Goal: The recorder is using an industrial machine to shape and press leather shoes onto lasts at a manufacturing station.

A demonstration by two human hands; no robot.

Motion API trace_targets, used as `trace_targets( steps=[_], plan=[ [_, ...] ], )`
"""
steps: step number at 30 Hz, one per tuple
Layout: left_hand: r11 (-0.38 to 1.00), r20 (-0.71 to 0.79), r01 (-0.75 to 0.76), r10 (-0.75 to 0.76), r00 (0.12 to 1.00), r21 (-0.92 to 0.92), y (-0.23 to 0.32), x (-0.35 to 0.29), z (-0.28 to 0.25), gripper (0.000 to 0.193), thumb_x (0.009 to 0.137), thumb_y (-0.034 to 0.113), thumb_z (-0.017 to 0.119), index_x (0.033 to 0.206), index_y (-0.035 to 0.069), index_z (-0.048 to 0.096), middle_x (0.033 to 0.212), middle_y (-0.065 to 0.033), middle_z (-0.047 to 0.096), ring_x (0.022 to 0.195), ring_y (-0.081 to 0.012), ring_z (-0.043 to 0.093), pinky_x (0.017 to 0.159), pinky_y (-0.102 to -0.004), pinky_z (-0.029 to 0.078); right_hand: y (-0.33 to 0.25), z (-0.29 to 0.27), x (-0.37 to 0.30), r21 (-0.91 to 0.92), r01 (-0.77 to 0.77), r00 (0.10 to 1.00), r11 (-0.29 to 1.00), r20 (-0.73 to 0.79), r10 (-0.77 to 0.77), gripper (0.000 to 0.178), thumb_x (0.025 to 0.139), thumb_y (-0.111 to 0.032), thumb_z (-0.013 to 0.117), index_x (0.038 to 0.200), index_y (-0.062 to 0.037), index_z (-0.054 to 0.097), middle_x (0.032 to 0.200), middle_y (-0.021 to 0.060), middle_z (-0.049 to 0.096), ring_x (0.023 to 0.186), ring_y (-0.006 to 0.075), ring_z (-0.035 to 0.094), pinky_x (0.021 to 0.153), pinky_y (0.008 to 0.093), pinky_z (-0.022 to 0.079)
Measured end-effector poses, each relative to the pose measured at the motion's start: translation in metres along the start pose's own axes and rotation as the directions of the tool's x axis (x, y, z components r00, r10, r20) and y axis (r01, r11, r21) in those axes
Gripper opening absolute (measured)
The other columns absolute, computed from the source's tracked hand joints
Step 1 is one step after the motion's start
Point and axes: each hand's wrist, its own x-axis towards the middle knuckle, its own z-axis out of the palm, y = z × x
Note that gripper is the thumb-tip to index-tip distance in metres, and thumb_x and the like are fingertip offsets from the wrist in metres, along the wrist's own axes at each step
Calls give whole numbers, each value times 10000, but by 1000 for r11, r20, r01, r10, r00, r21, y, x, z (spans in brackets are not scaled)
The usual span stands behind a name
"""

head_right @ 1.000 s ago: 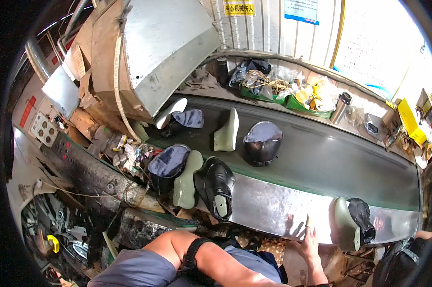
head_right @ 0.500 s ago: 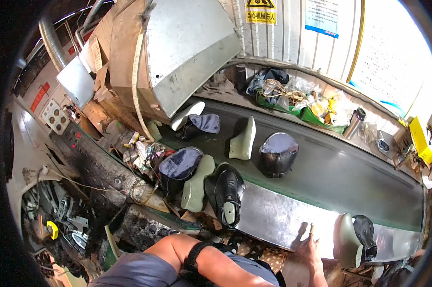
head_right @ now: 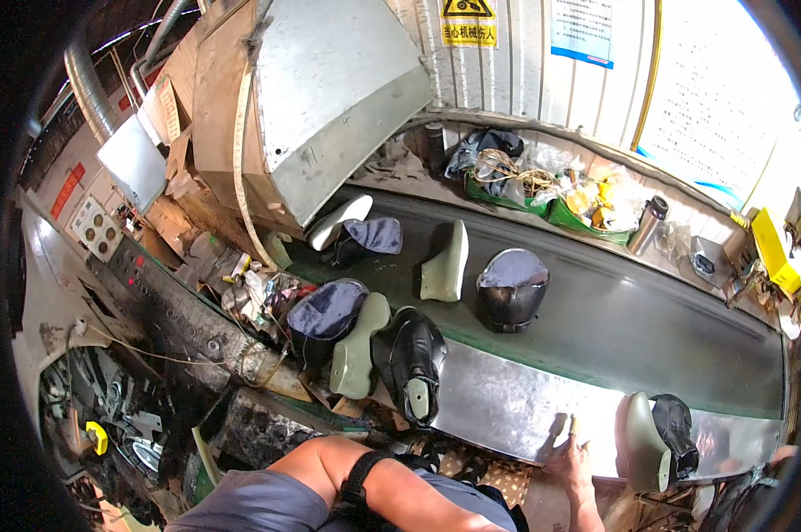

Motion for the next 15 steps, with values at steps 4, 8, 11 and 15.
trace_targets(
  steps=[4, 8, 11, 15],
  plan=[
    [1000, 6, 1, -1, 1000, 0, 0, 1, 1, 464, 1104, 291, 336, 1285, -62, 576, 1250, -198, 649, 1149, -329, 639, 948, -480, 509, -3, -9, 1, 358, -175, 984, 917, 46, 169, 1144, 752, -263, 830, 1559, 19, 70, 1150, 303, 638, 833, 421, 695, 948, 550, 478],
    [1000, 14, 16, -16, 1000, 10, 2, 0, 0, 479, 1106, 307, 330, 1274, -59, 588, 1254, -192, 648, 1154, -326, 637, 955, -481, 507, -8, -33, 1, 479, -222, 975, 850, 84, 207, 987, 848, -217, 681, 1566, 18, 46, 955, 263, 697, 851, 435, 683, 956, 545, 453],
    [1000, 11, 18, -18, 1000, 10, 2, 0, 0, 483, 1106, 312, 325, 1285, -56, 581, 1255, -191, 647, 1160, -325, 634, 958, -480, 506, -11, -55, -2, 540, -178, 984, 823, 108, 142, 983, 852, -232, 671, 1569, 12, 44, 978, 251, 702, 843, 434, 683, 940, 544, 460],
    [1000, 11, 11, -11, 1000, -6, 1, 1, 1, 484, 1107, 314, 320, 1295, -54, 573, 1259, -190, 645, 1162, -325, 632, 961, -480, 505, -5, -32, -2, 528, -214, 977, 822, 123, 175, 1040, 821, -243, 717, 1565, 22, 40, 956, 249, 705, 837, 424, 685, 945, 526, 458]
  ],
)
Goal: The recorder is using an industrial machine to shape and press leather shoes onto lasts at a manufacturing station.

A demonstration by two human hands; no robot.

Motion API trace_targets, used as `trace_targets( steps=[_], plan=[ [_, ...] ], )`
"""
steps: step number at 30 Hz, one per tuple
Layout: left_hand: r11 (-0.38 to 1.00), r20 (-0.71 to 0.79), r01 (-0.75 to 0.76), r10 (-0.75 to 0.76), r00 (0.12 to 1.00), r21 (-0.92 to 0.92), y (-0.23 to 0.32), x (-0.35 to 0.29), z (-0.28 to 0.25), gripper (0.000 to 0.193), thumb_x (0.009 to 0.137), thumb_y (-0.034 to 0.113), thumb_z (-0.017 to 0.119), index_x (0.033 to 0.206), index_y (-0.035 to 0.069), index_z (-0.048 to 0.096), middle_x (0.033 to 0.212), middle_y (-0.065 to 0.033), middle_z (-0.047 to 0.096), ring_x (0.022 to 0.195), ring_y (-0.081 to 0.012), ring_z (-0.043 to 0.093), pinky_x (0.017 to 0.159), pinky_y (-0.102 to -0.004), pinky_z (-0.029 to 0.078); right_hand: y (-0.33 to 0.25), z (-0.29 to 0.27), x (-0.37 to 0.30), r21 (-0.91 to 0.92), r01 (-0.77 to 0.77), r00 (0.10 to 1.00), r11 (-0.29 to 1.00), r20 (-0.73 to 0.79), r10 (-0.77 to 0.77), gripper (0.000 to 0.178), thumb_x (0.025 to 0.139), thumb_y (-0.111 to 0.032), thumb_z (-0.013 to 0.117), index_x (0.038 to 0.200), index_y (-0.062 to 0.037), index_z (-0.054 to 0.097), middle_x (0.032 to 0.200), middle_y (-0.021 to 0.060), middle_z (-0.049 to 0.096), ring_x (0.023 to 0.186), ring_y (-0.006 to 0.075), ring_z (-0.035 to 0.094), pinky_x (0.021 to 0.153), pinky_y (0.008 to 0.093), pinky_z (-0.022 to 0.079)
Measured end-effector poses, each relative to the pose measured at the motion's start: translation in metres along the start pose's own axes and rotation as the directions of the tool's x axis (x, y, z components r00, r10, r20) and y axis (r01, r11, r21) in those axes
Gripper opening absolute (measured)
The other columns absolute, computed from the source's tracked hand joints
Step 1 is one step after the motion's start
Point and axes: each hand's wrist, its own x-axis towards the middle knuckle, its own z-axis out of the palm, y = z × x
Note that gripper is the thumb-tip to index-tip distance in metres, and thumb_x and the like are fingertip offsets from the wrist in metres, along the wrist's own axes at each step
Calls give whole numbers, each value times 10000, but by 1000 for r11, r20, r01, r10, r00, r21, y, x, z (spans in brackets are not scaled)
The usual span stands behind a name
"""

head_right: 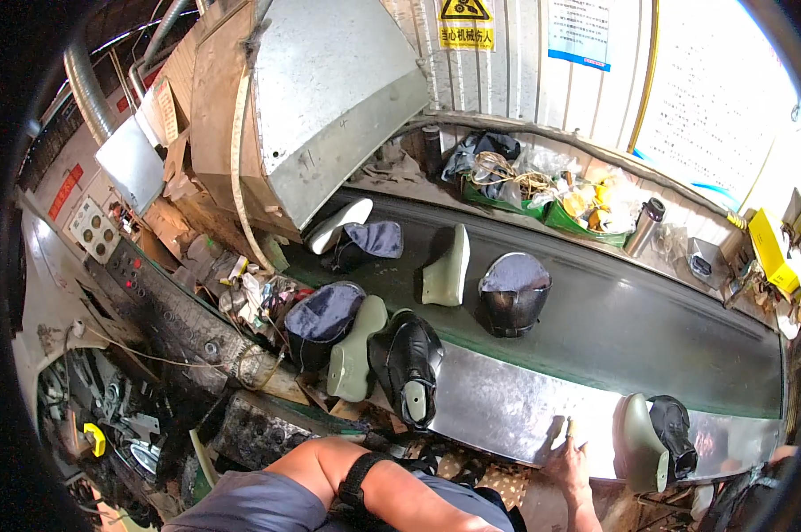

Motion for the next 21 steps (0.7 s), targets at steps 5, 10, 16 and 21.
trace_targets(
  steps=[5, 10, 16, 21],
  plan=[
    [1000, -1, 6, -6, 1000, 22, 1, -2, -1, 482, 1106, 312, 324, 1297, -56, 569, 1263, -189, 643, 1167, -324, 628, 966, -483, 503, 0, 3, 1, -36, 33, 999, 999, -19, -34, 1197, 712, -211, 828, 1567, 21, 24, 883, 229, 714, 816, 409, 687, 953, 484, 444],
    [1000, 0, 4, -4, 1000, -2, -1, -1, -1, 465, 1103, 297, 339, 1299, -58, 567, 1264, -193, 642, 1169, -327, 627, 964, -485, 503, -3, -8, -4, 15, 18, 1000, 1000, -15, -18, 1241, 681, -209, 855, 1574, 7, 21, 870, 221, 711, 824, 412, 685, 941, 482, 445],
    [1000, -5, 2, -2, 1000, -7, 0, -1, 2, 434, 1095, 262, 362, 1307, -63, 554, 1262, -199, 642, 1166, -335, 627, 959, -487, 503, -5, -12, -6, 49, 81, 997, 995, -23, -80, 1207, 709, -181, 825, 1584, -14, 11, 861, 202, 705, 785, 414, 677, 942, 492, 449],
    [1000, -6, 4, -4, 1000, -14, -1, -1, 1, 429, 1093, 253, 365, 1309, -67, 550, 1258, -204, 644, 1157, -338, 633, 954, -488, 506, 0, -6, -7, -8, 144, 988, 990, -54, -144, 1159, 731, -114, 783, 1591, -32, 9, 852, 191, 698, 795, 401, 678, 952, 498, 447]
  ],
)
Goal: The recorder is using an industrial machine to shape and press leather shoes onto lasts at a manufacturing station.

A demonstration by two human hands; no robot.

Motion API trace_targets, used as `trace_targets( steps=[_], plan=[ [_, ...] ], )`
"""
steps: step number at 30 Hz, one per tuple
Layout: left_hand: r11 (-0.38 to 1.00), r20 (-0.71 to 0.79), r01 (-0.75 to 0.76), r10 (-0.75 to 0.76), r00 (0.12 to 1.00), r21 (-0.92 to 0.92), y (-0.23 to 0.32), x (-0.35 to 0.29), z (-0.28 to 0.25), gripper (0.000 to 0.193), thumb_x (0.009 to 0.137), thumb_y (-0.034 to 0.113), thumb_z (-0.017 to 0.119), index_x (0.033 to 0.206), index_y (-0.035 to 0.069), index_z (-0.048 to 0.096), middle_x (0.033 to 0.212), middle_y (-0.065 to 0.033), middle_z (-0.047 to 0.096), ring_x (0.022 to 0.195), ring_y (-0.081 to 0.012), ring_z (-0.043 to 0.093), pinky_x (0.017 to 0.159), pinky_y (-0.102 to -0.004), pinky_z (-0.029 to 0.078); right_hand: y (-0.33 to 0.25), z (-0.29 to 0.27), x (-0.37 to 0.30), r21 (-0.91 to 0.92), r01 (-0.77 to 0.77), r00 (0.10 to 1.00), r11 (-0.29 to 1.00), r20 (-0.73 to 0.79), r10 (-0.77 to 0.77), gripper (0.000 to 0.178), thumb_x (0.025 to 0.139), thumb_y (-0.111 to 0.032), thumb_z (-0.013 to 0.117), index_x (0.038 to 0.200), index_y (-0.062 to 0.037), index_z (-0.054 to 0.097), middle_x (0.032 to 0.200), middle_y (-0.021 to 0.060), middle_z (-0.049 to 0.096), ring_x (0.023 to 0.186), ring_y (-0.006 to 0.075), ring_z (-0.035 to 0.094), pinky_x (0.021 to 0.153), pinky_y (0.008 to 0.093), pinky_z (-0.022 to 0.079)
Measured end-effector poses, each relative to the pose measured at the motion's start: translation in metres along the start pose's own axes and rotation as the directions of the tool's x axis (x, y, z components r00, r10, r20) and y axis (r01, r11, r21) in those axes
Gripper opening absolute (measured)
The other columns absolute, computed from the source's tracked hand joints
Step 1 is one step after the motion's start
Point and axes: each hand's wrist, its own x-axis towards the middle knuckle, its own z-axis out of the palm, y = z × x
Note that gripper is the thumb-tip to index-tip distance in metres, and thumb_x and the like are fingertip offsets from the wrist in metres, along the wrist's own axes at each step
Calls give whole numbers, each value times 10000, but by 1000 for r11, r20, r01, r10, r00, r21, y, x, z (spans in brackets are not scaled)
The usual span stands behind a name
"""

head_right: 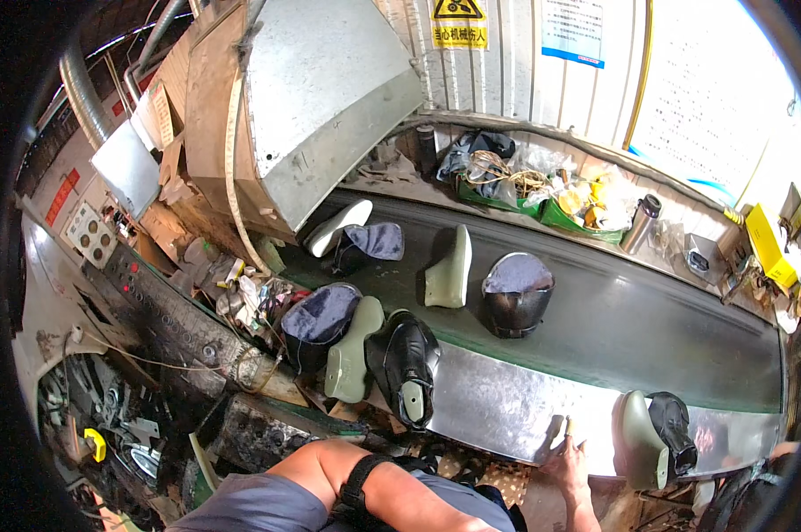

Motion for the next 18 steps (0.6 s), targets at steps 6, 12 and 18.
trace_targets(
  steps=[6, 12, 18],
  plan=[
    [1000, -11, -7, 7, 1000, 9, 0, -1, 1, 447, 1098, 273, 356, 1317, -68, 545, 1255, -208, 645, 1150, -341, 637, 951, -487, 507, 3, 6, 0, 54, -32, 999, 998, -17, 33, 1234, 680, -56, 824, 1594, -49, -6, 808, 143, 690, 795, 355, 682, 959, 486, 443],
    [1000, -23, -17, 17, 1000, -9, -1, 0, 3, 469, 1103, 297, 350, 1317, -72, 544, 1250, -213, 646, 1147, -344, 637, 942, -487, 510, 23, 23, -3, 29, -52, 999, 998, -12, 52, 1411, 536, -25, 917, 1595, -53, -14, 817, 72, 702, 807, 295, 681, 955, 433, 433],
    [1000, -22, -23, 23, 1000, 4, 0, 1, 1, 475, 1105, 301, 345, 1300, -79, 553, 1240, -217, 647, 1138, -350, 639, 933, -488, 513, 4, 7, 0, 64, -109, 993, 992, 43, 107, 1415, 555, -61, 924, 1595, -57, -35, 815, 60, 706, 809, 292, 678, 960, 428, 420]
  ],
)
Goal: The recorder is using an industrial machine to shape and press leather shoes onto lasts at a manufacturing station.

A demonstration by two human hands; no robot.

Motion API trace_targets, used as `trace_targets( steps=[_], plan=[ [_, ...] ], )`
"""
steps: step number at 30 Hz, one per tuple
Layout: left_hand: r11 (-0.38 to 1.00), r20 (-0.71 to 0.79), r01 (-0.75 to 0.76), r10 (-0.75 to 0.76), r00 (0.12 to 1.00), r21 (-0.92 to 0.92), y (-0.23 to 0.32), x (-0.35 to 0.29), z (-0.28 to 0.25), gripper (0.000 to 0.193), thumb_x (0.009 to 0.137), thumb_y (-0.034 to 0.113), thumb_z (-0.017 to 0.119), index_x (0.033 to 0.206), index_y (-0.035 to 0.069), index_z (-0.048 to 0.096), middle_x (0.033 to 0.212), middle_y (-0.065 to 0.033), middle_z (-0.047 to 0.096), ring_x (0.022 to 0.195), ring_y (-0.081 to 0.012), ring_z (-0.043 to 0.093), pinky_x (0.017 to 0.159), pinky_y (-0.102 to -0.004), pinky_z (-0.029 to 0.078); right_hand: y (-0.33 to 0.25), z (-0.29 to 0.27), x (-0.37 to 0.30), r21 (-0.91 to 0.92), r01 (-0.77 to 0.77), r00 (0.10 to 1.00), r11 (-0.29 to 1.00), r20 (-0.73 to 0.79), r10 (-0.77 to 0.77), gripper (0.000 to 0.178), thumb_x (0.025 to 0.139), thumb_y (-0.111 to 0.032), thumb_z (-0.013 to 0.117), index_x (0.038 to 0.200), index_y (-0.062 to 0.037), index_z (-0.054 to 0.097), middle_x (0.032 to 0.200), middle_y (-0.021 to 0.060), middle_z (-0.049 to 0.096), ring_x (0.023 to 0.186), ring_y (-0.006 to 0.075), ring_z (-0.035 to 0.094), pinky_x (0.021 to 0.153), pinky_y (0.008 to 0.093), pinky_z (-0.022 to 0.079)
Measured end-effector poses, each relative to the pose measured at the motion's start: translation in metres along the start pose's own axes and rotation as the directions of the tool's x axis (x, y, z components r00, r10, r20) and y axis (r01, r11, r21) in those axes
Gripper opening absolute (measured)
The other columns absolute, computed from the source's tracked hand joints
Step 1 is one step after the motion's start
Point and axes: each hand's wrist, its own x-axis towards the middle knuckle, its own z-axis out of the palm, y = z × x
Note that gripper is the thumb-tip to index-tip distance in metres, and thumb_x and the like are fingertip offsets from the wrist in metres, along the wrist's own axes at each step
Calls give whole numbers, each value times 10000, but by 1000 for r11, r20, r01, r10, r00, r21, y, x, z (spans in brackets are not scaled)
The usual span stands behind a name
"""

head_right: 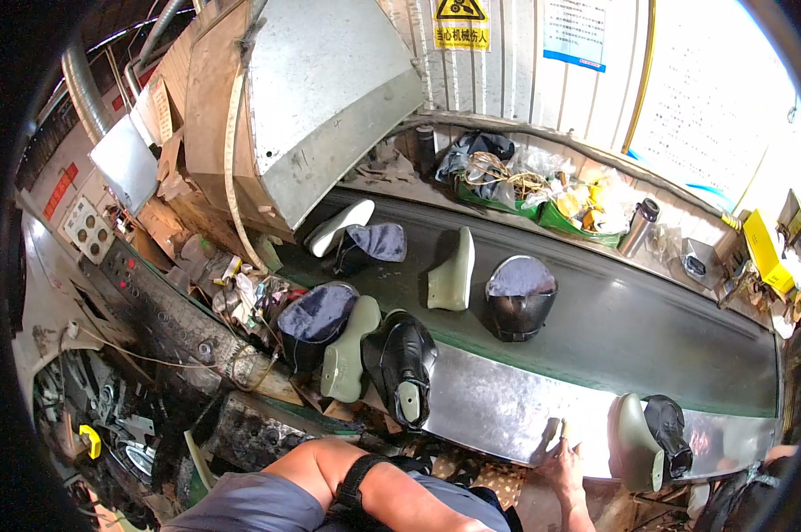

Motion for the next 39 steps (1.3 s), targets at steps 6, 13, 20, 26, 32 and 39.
trace_targets(
  steps=[6, 13, 20, 26, 32, 39],
  plan=[
    [1000, -8, -2, 2, 1000, -10, -1, 1, 1, 478, 1106, 303, 341, 1293, -80, 557, 1238, -219, 646, 1136, -350, 640, 932, -486, 513, 11, 7, -2, -18, 23, 1000, 1000, 1, -23, 1408, 575, -87, 927, 1593, -60, -45, 833, 67, 713, 851, 297, 684, 973, 439, 416],
    [1000, -1, -5, 5, 1000, -3, -1, 1, 1, 468, 1102, 299, 359, 1293, -80, 556, 1238, -217, 645, 1137, -346, 638, 933, -486, 515, 14, 11, -1, -44, 18, 1000, 999, -15, -19, 1410, 576, -98, 929, 1595, -71, -46, 861, 75, 719, 871, 306, 693, 1058, 499, 378],
    [1000, -6, -1, 1, 1000, -1, -1, 1, 1, 443, 1097, 276, 379, 1299, -78, 551, 1242, -214, 645, 1141, -347, 637, 934, -486, 517, 1, 2, 0, 54, -56, 998, 997, 21, 55, 958, 607, -168, 910, 1344, 114, 367, 831, 91, 714, 910, 317, 685, 1166, 606, 231],
    [1000, -1, -4, 4, 1000, -5, -1, 1, 2, 438, 1094, 268, 386, 1309, -78, 546, 1249, -216, 641, 1144, -348, 635, 936, -487, 515, 12, 11, -1, 2, -51, 999, 999, 10, 51, 1074, 598, -173, 913, 1421, 127, 291, 821, 101, 712, 914, 304, 688, 1166, 609, 228],
    [1000, -4, -1, 1, 1000, -2, 1, 0, 1, 442, 1094, 266, 384, 1319, -80, 540, 1250, -218, 640, 1147, -351, 632, 937, -490, 514, -10, -6, 0, 32, -65, 996, 997, 67, 63, 1312, 593, -173, 914, 1535, 110, 45, 882, 140, 721, 941, 288, 697, 1171, 599, 221],
    [1000, -9, 4, -4, 1000, -14, 0, -1, 1, 440, 1094, 258, 382, 1316, -87, 542, 1250, -221, 640, 1148, -353, 631, 941, -489, 513, 16, 16, -1, -26, -58, 998, 998, 21, 59, 1183, 592, -176, 908, 1501, 117, 210, 1037, 179, 701, 1032, 311, 679, 1175, 587, 233]
  ],
)
